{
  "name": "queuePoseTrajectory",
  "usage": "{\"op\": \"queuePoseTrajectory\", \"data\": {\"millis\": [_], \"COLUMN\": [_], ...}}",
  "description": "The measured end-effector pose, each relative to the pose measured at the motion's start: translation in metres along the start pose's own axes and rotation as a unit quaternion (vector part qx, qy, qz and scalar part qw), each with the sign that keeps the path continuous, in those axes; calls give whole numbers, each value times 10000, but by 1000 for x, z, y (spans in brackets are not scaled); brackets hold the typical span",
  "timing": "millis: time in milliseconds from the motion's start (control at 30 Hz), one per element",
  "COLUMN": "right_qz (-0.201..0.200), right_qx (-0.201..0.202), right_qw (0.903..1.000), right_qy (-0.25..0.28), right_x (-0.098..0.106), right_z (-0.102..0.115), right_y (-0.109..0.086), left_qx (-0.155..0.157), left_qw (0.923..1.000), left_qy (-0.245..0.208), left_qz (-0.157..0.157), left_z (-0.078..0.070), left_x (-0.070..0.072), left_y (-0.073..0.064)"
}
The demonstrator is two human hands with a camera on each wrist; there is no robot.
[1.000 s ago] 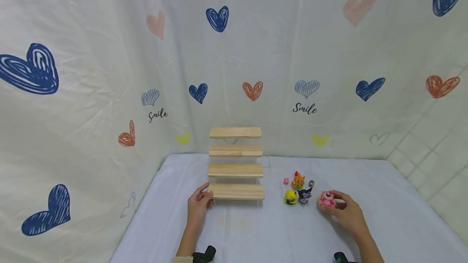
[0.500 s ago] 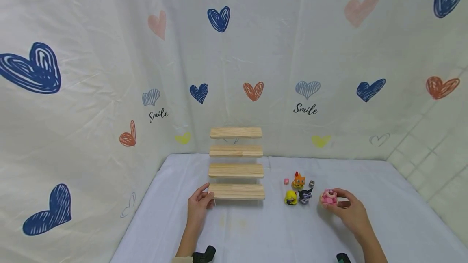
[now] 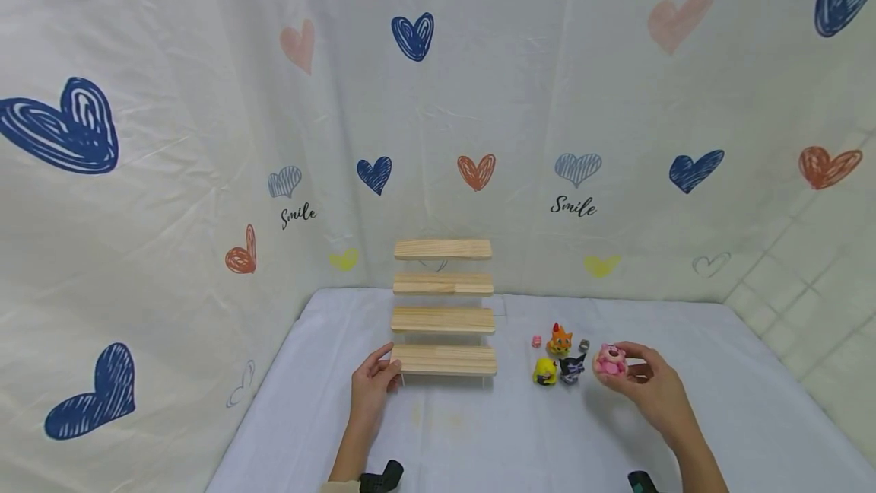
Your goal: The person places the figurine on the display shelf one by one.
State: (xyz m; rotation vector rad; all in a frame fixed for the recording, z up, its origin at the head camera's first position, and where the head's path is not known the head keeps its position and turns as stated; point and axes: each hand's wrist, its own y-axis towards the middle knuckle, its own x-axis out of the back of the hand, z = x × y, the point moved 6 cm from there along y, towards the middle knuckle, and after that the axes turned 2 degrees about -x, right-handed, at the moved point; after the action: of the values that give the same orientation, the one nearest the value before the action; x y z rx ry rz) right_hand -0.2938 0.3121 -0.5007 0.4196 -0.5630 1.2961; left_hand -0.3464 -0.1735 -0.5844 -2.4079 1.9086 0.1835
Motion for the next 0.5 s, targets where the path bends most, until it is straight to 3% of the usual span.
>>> {"op": "queuePoseTrajectory", "data": {"millis": [500], "right_qz": [133], "right_qx": [803], "right_qw": [9965], "right_qy": [190], "right_x": [-27], "right_z": [59], "right_y": [-3], "left_qx": [-42], "left_qw": [10000], "left_qy": [-74], "left_qz": [-6], "left_z": [-1], "left_x": [1], "left_y": [-2]}}
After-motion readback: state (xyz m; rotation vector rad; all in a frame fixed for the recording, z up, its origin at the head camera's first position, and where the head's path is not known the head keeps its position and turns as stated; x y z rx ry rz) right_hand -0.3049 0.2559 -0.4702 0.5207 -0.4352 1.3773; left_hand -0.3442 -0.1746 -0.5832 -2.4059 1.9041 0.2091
